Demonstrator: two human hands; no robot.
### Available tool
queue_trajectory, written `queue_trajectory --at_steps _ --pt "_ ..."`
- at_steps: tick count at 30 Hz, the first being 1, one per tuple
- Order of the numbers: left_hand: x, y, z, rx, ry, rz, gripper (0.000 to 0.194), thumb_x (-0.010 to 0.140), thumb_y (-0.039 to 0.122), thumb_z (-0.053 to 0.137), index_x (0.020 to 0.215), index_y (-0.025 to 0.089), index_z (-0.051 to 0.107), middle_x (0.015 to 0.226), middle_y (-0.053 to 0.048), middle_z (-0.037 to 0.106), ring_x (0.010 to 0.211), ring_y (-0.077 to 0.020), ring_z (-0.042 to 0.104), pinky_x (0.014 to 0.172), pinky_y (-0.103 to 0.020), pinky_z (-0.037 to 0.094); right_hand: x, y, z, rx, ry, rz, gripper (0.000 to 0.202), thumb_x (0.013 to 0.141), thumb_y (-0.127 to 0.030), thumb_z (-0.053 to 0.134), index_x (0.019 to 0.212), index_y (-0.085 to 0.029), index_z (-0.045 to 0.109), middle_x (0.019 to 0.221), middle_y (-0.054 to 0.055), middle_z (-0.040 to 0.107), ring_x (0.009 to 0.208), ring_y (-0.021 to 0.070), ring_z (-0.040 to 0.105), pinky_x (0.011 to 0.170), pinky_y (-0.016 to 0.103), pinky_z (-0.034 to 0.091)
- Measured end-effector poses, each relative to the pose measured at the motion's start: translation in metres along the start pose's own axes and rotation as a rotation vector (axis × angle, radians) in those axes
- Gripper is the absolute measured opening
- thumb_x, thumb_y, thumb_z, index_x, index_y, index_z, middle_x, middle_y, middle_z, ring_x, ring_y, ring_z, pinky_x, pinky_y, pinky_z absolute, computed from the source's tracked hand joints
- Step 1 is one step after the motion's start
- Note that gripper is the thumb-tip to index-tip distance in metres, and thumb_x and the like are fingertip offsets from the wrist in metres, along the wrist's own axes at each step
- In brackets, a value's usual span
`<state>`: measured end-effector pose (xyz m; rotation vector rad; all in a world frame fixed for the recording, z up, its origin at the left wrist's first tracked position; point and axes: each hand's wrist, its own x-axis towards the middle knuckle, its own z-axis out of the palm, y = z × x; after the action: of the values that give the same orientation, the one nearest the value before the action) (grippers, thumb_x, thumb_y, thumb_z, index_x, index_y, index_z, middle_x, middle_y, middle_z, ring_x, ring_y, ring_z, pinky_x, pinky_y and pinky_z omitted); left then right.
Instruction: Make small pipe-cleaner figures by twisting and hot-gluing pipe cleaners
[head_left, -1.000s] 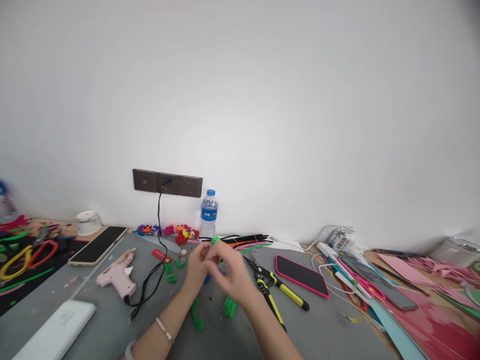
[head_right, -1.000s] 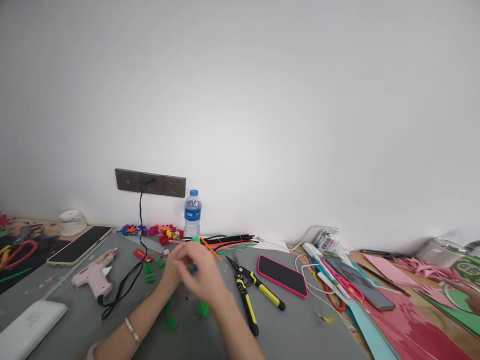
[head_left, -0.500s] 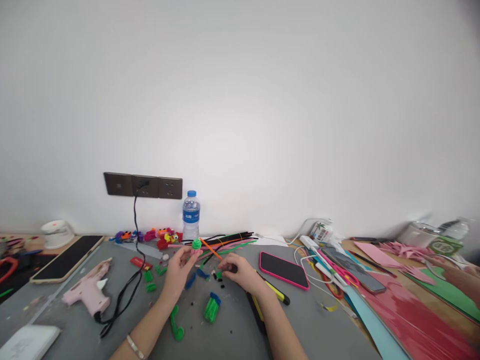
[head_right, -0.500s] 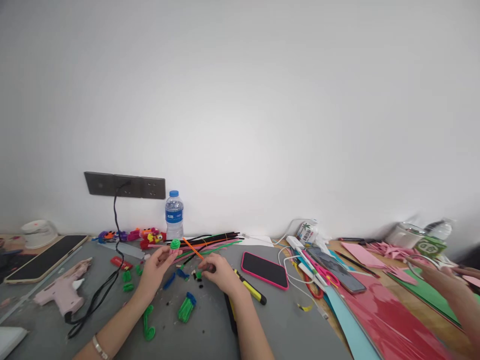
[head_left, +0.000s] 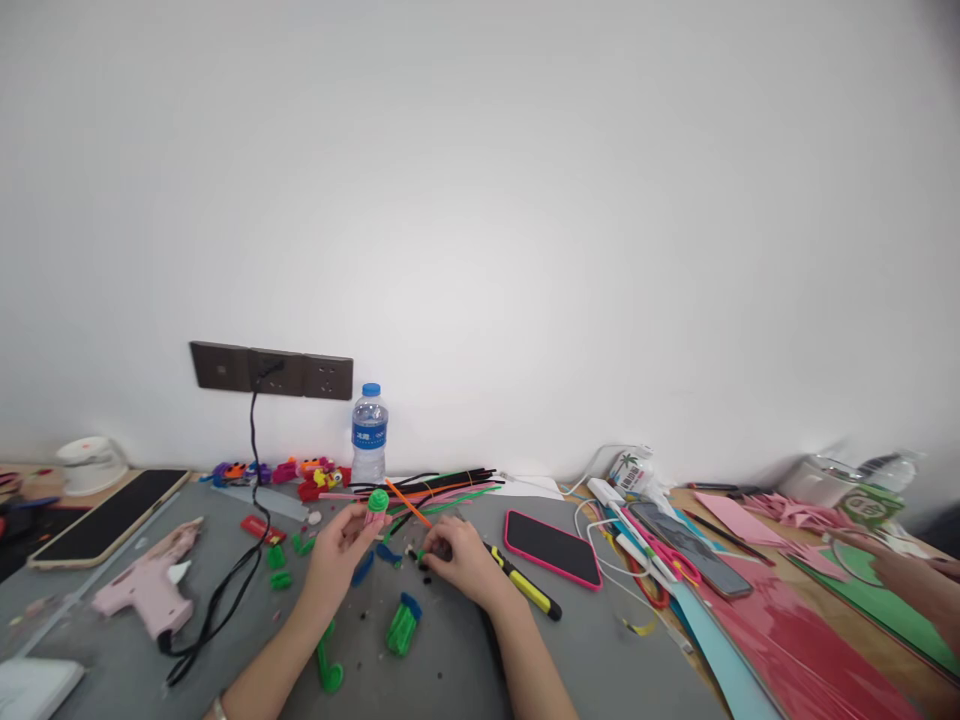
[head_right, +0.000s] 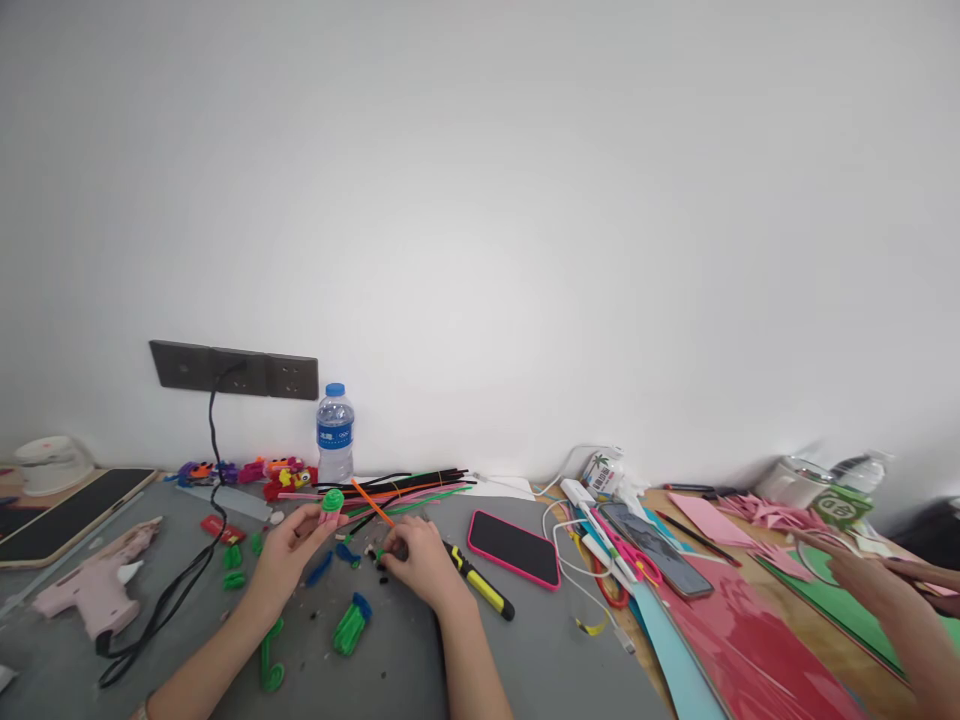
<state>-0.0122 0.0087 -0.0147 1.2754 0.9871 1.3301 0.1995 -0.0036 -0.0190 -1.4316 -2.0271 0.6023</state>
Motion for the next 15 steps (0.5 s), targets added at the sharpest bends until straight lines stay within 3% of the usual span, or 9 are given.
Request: queue_trajectory --at_steps 5,8,15 --pt "-0.003 0.003 0.003 0.058 -0.028 0.02 0.032 0.072 0.048 0.069 0.084 0.019 0.068 0.084 -0.009 0.077 0.086 -0.029 0.071 0.077 -0.036 0.054 -0.002 0.005 -0.009 0.221 0.011 0.022 0.005 0.078 -0.018 0.059 0.08 -0.017 0.064 0.076 0.0 0.058 0.069 0.0139 0.051 0.065 0.024 0.039" --pt "-0.003 0.002 0.002 0.126 -0.064 0.02 0.031 0.076 0.048 0.065 0.086 0.018 0.068 0.083 -0.008 0.077 0.084 -0.0276 0.07 0.075 -0.034 0.053 -0.003 0.009 -0.016 0.36 0.006 0.033 0.012 0.081 -0.029 0.061 0.08 -0.017 0.065 0.075 0.0 0.06 0.071 0.0152 0.052 0.066 0.025 0.038" --pt "-0.002 0.001 0.0 0.246 -0.144 0.031 0.033 0.08 0.048 0.06 0.089 0.018 0.068 0.087 -0.009 0.077 0.081 -0.0262 0.068 0.073 -0.032 0.05 0.0 0.008 -0.02 0.679 0.017 0.145 0.031 0.072 -0.047 0.07 0.078 -0.017 0.064 0.066 -0.002 0.058 0.062 0.0134 0.049 0.06 0.025 0.033"
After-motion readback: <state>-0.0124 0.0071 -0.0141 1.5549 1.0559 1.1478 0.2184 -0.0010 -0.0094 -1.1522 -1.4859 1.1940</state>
